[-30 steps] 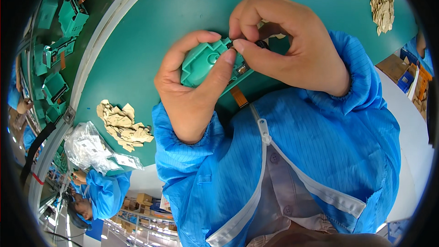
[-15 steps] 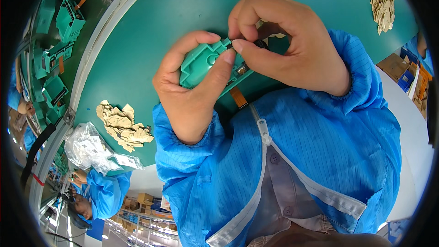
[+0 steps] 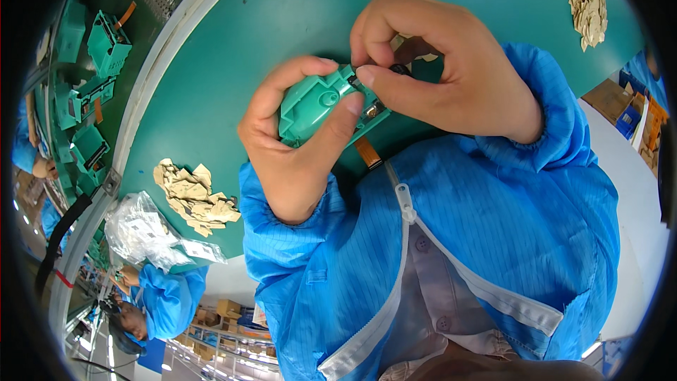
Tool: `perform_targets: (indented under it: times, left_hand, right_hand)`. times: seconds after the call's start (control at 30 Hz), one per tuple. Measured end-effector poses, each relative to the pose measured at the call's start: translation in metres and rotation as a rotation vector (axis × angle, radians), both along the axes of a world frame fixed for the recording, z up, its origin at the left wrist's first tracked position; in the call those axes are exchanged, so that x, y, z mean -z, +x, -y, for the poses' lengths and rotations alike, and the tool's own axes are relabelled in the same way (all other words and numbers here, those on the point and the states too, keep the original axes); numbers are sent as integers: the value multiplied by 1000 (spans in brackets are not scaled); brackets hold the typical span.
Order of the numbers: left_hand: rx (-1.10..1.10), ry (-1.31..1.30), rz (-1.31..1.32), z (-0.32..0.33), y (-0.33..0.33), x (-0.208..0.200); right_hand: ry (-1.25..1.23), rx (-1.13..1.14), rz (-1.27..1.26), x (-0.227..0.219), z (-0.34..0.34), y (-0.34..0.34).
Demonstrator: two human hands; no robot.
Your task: The person assembles electronic components by hand, placing small black and orange electronic components into green plastic housings.
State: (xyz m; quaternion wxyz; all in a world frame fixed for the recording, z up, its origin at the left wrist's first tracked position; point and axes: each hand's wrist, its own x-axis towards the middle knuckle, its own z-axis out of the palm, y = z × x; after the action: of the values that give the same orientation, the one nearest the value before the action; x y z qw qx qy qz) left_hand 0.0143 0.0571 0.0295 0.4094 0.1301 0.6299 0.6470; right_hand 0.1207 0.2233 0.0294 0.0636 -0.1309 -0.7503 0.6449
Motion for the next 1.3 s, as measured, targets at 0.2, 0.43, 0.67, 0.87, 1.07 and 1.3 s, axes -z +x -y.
perform_targets:
  times: [0.2, 0.43, 0.67, 0.87, 1.07, 1.3]
  left_hand:
    - [-15, -7, 21, -2, 1, -4]
    - [-62, 41, -18, 3, 2, 3]
    - [-7, 217, -59, 5, -2, 14]
    - [27, 325, -58, 6, -2, 21]
    - [43, 423, 75, 5, 0, 24]
    - [77, 493, 121, -1, 2, 27]
  right_hand:
    - [-20, -13, 15, -1, -1, -1]
    - [-76, -39, -13, -4, -6, 1]
    - [-316, -129, 49, -10, -13, 6]
    - [-436, -173, 63, -11, -15, 8]
    - [-516, -185, 92, -16, -13, 10]
    - [-446, -161, 178, -26, -12, 15]
